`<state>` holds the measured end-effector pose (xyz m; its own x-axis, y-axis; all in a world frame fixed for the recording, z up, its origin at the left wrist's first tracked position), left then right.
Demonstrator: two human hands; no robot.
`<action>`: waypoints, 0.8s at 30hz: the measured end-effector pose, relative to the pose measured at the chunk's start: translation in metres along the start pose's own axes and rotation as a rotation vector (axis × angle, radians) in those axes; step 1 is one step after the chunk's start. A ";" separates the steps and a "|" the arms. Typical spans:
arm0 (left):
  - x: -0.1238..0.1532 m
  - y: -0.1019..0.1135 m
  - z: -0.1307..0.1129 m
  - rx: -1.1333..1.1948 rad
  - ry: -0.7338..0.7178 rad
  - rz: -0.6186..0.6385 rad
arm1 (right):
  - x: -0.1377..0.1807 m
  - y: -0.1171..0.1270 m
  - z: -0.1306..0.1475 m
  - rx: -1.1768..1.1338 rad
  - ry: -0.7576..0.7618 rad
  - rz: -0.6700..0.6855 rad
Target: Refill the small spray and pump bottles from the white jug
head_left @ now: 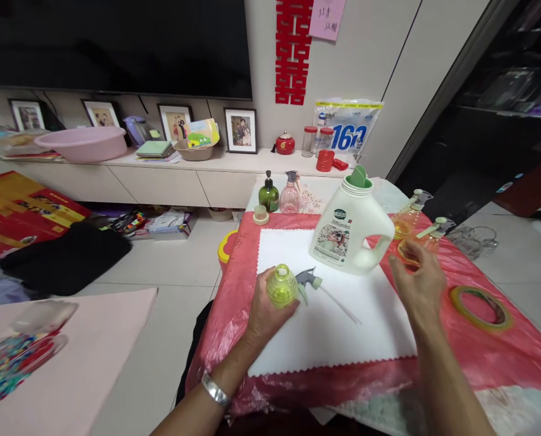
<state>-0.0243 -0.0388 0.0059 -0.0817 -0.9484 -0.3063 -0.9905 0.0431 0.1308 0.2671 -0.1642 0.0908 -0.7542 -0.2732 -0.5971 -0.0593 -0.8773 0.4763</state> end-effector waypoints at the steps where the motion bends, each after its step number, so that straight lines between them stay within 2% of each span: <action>1: 0.000 0.000 0.001 0.002 -0.005 0.005 | 0.013 0.003 0.004 0.002 0.021 0.006; 3: 0.000 0.000 0.002 0.000 -0.019 0.014 | 0.040 0.001 0.018 -0.021 0.093 0.157; 5: 0.000 0.001 0.002 -0.011 -0.037 0.011 | 0.064 -0.010 0.036 -0.017 0.179 0.352; 7: 0.000 0.002 0.000 -0.029 -0.051 0.018 | 0.080 -0.025 0.054 0.041 0.245 0.489; 10: 0.000 0.003 -0.003 -0.057 -0.060 0.043 | 0.094 -0.046 0.074 0.188 0.302 0.625; 13: 0.000 0.004 -0.004 -0.056 -0.068 0.070 | 0.101 -0.060 0.082 0.326 0.317 0.719; 16: 0.000 0.005 -0.004 -0.052 -0.078 0.074 | 0.104 -0.066 0.082 0.384 0.298 0.758; 19: 0.000 0.004 -0.003 -0.057 -0.074 0.084 | 0.098 -0.061 0.079 0.337 0.249 0.739; 24: 0.000 0.003 -0.003 -0.062 -0.070 0.085 | 0.070 -0.039 0.072 0.030 0.117 0.543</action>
<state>-0.0271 -0.0393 0.0089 -0.1744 -0.9180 -0.3562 -0.9711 0.1004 0.2167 0.1698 -0.1209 0.0768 -0.6039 -0.7266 -0.3277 0.2977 -0.5870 0.7529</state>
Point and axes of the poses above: each hand's wrist, its own x-axis away from the middle knuckle, its own y-axis out of the back of the hand, z = x × y, the point moved 1 cm from there along -x, towards the middle knuckle, and after that the axes turned 13 degrees about -z, right-handed, at the moved point
